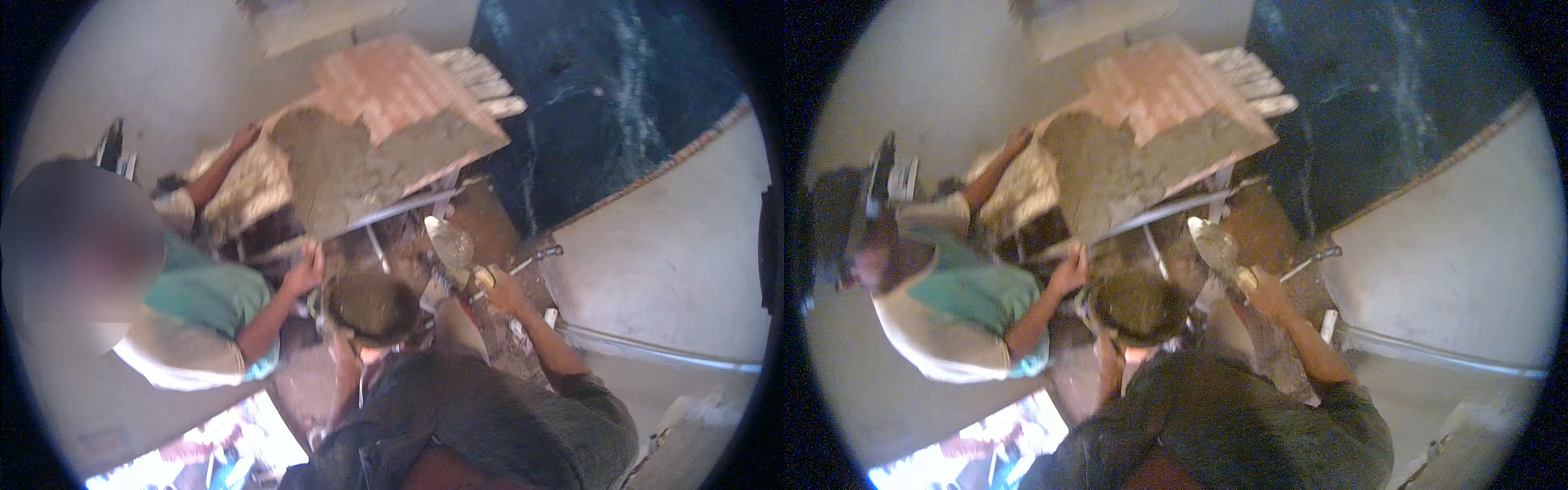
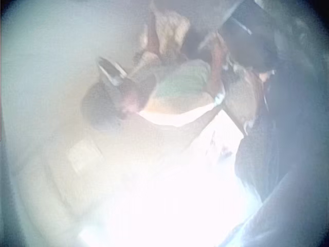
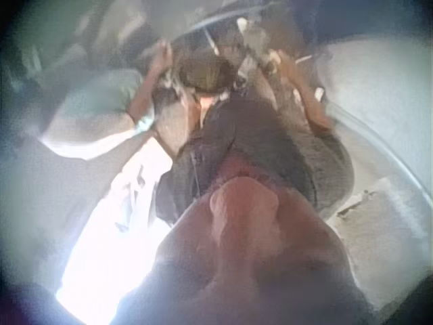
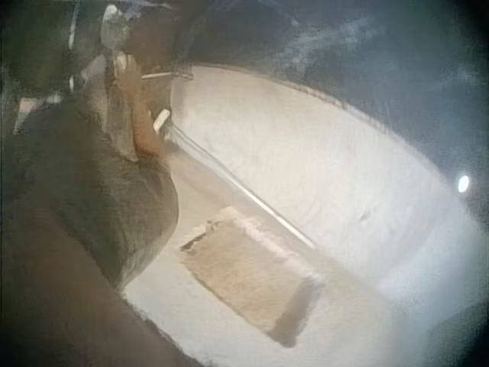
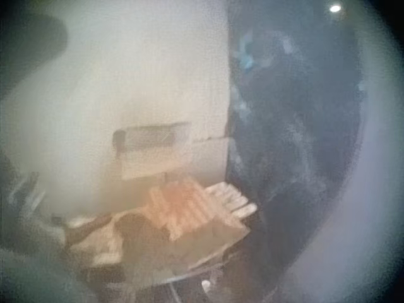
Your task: The person applies mortar to the back of a large tile using a trowel, spreading it across the surface after receiving the tile from an assistant.
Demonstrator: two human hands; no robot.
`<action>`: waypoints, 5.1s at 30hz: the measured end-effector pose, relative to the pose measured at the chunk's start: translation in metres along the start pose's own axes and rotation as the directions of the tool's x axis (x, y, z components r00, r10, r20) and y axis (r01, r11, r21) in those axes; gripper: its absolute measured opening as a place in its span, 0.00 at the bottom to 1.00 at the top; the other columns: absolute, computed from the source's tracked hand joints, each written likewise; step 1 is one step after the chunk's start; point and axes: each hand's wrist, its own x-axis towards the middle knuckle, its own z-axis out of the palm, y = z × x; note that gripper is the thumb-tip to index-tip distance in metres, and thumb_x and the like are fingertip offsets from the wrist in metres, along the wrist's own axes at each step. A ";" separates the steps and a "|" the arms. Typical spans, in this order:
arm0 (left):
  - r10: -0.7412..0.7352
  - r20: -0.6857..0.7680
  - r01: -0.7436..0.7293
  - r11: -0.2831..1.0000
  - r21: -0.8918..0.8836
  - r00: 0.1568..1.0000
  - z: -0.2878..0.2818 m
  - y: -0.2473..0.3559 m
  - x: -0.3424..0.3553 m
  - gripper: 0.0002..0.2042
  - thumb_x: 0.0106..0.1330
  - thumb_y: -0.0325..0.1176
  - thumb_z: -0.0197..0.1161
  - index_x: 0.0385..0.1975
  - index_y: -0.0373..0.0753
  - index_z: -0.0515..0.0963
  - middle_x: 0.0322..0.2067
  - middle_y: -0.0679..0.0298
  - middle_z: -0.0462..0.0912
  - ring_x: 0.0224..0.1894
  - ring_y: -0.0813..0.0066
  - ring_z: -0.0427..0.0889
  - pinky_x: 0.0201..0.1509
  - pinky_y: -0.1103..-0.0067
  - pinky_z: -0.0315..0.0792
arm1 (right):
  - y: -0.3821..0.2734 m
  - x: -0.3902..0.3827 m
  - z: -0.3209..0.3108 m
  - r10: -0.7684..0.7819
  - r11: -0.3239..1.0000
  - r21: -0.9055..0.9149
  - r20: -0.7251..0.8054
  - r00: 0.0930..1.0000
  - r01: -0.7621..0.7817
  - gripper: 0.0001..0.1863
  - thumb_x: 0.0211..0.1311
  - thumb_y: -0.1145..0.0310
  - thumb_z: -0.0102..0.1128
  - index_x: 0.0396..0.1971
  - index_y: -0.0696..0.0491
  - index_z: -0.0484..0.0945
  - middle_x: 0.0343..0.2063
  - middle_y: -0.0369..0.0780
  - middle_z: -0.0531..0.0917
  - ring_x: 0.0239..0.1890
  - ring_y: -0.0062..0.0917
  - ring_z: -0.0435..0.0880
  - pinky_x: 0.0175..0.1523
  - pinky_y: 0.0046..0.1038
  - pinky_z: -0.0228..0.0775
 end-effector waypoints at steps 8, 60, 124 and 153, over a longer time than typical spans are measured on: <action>-0.003 0.003 0.002 0.984 0.176 1.000 0.030 0.023 -0.009 0.03 0.50 0.27 0.61 0.20 0.41 0.74 0.15 0.71 0.68 0.13 0.80 0.65 0.17 0.79 0.59 | -0.056 0.009 0.010 -0.314 0.852 -0.318 0.322 0.893 0.415 0.17 0.60 0.58 0.55 0.42 0.55 0.74 0.36 0.52 0.82 0.41 0.49 0.81 0.45 0.47 0.72; 0.111 0.206 -0.168 0.944 0.285 0.972 0.059 0.044 0.006 0.11 0.50 0.19 0.54 0.33 0.34 0.79 0.23 0.72 0.74 0.24 0.84 0.69 0.30 0.86 0.64 | -0.080 0.025 0.140 -0.564 0.803 0.561 0.610 0.556 0.199 0.22 0.61 0.54 0.59 0.47 0.56 0.80 0.30 0.43 0.84 0.33 0.26 0.82 0.40 0.31 0.74; 0.157 -0.454 -0.317 0.899 -0.302 0.877 0.212 -0.044 -0.069 0.03 0.48 0.23 0.55 0.20 0.40 0.70 0.23 0.69 0.70 0.27 0.74 0.73 0.34 0.77 0.70 | -0.007 0.331 -0.286 -0.611 0.714 -0.442 -0.015 0.791 0.543 0.17 0.55 0.67 0.61 0.45 0.53 0.73 0.37 0.46 0.78 0.39 0.44 0.80 0.44 0.42 0.73; 0.125 -0.388 -0.281 0.882 -0.377 0.913 0.214 -0.043 -0.030 0.04 0.47 0.23 0.54 0.23 0.37 0.71 0.26 0.66 0.72 0.27 0.72 0.74 0.34 0.76 0.70 | -0.005 0.337 -0.295 -0.656 0.641 -0.482 0.058 0.752 0.597 0.20 0.53 0.67 0.62 0.46 0.54 0.72 0.39 0.49 0.74 0.40 0.48 0.78 0.42 0.46 0.72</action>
